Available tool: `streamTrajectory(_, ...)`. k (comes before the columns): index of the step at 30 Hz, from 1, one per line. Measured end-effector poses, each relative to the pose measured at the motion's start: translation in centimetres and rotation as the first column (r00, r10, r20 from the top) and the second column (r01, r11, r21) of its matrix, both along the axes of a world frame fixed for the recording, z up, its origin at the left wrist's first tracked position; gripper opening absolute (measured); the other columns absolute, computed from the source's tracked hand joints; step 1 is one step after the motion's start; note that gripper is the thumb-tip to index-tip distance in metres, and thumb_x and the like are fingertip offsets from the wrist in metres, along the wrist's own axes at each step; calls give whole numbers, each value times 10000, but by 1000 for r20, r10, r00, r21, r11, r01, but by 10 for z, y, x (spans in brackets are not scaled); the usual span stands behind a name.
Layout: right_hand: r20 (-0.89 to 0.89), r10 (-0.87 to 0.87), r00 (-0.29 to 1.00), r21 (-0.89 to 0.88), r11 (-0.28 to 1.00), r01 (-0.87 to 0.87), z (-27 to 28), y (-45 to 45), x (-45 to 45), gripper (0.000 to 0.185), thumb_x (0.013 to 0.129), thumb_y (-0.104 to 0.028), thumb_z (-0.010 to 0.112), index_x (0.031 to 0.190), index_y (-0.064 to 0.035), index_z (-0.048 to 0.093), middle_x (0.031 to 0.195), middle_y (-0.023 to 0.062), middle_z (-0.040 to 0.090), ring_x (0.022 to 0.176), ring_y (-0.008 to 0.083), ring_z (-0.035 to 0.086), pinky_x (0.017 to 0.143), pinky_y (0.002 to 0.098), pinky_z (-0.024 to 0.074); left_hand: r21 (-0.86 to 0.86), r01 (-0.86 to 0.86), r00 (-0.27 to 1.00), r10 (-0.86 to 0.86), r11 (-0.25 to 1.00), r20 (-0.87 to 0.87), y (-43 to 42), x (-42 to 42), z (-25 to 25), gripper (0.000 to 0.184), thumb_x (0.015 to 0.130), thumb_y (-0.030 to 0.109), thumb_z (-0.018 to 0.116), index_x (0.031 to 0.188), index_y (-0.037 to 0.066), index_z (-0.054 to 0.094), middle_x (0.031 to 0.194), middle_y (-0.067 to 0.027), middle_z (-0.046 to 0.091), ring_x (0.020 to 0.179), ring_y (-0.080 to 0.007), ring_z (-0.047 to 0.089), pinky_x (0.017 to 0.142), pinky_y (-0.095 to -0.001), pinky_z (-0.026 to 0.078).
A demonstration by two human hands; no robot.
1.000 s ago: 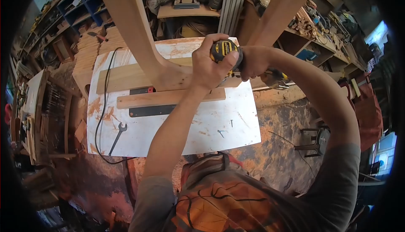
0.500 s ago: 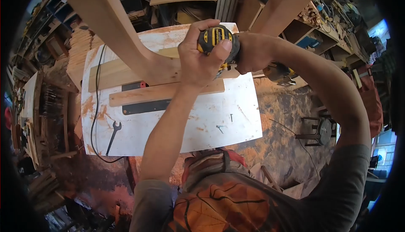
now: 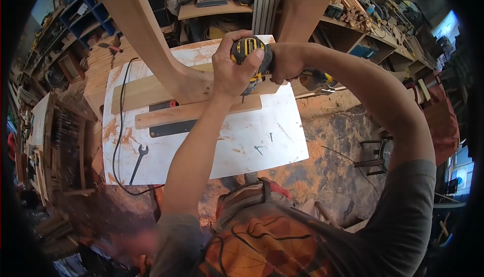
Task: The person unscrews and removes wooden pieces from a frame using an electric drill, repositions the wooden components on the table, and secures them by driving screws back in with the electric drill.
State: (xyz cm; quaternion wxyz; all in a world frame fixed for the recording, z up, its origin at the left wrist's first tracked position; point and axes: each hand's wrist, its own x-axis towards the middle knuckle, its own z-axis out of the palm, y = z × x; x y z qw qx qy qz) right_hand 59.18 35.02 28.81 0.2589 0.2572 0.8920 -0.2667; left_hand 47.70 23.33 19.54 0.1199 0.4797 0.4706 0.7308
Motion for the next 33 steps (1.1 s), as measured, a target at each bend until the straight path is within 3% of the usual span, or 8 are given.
streamTrajectory(5, 15, -8, 1000, -31, 999, 9, 1, 8, -6, 347, 679, -85, 721, 997, 23, 639, 740, 128, 670, 636, 221, 674, 564, 351, 541, -23, 81, 985, -76, 996, 155, 6, 0, 4, 493, 810, 340, 765, 1152, 15, 622, 960, -85, 672, 859, -135, 647, 765, -279, 551)
streamTrajectory(8, 31, -35, 999, -28, 999, 36, -1, 8, -2, 342, 672, -89, 726, 986, 18, 643, 723, 124, 665, 628, 219, 670, 565, 350, 541, -65, 31, 998, -28, 997, 51, 5, -1, 6, 492, 809, 338, 767, 1153, 18, 622, 964, -81, 670, 865, -130, 646, 769, -273, 552)
streamTrajectory(13, -70, 11, 998, -69, 998, -16, -16, 24, 1, 337, 669, -99, 734, 971, 20, 644, 722, 121, 669, 628, 217, 671, 568, 352, 540, -63, 63, 996, -59, 996, 71, 9, 1, 5, 466, 822, 313, 756, 1173, 38, 617, 992, -67, 656, 883, -119, 633, 783, -263, 547)
streamTrajectory(24, -21, 6, 1000, -92, 996, -8, -4, 20, 0, 271, 697, -86, 771, 917, 23, 657, 719, 102, 660, 616, 192, 656, 545, 317, 529, -46, 88, 989, -82, 995, 122, 12, 2, 4, 498, 822, 332, 789, 1174, 22, 624, 1004, -79, 664, 889, -127, 647, 779, -257, 555)
streamTrajectory(27, -87, 26, 996, -62, 998, -31, 1, 13, 3, 246, 707, -74, 789, 884, 25, 651, 711, 84, 648, 603, 169, 636, 519, 293, 514, -79, 20, 998, -15, 997, 66, 9, -3, 13, 505, 837, 310, 788, 1204, 13, 608, 1016, -75, 672, 925, -132, 645, 816, -267, 550)
streamTrajectory(30, -115, 81, 990, -28, 996, -85, 18, 9, -8, 265, 703, -73, 793, 884, 35, 633, 679, 85, 638, 595, 173, 635, 514, 304, 513, -79, -80, 993, 73, 994, -94, 1, -11, 28, 535, 905, 261, 734, 1319, -8, 529, 1130, -105, 677, 1075, -182, 619, 1006, -313, 462)
streamTrajectory(31, -90, 102, 991, -21, 994, -105, 25, 8, -10, 276, 703, -74, 792, 890, 39, 624, 664, 83, 632, 595, 173, 636, 513, 312, 514, -79, -86, 992, 79, 993, -94, -7, -11, 31, 535, 905, 261, 734, 1319, -8, 529, 1130, -105, 677, 1075, -182, 619, 1006, -313, 462)
streamTrajectory(33, -96, 117, 988, 4, 993, -117, 39, 1, -4, 298, 707, -74, 790, 934, 40, 634, 655, 76, 631, 599, 167, 638, 517, 306, 515, 65, -23, 992, 15, 998, 124, -31, -6, 35, 568, 961, 236, 651, 1427, -11, 439, 1264, -154, 627, 1171, -214, 583, 1059, -332, 417)
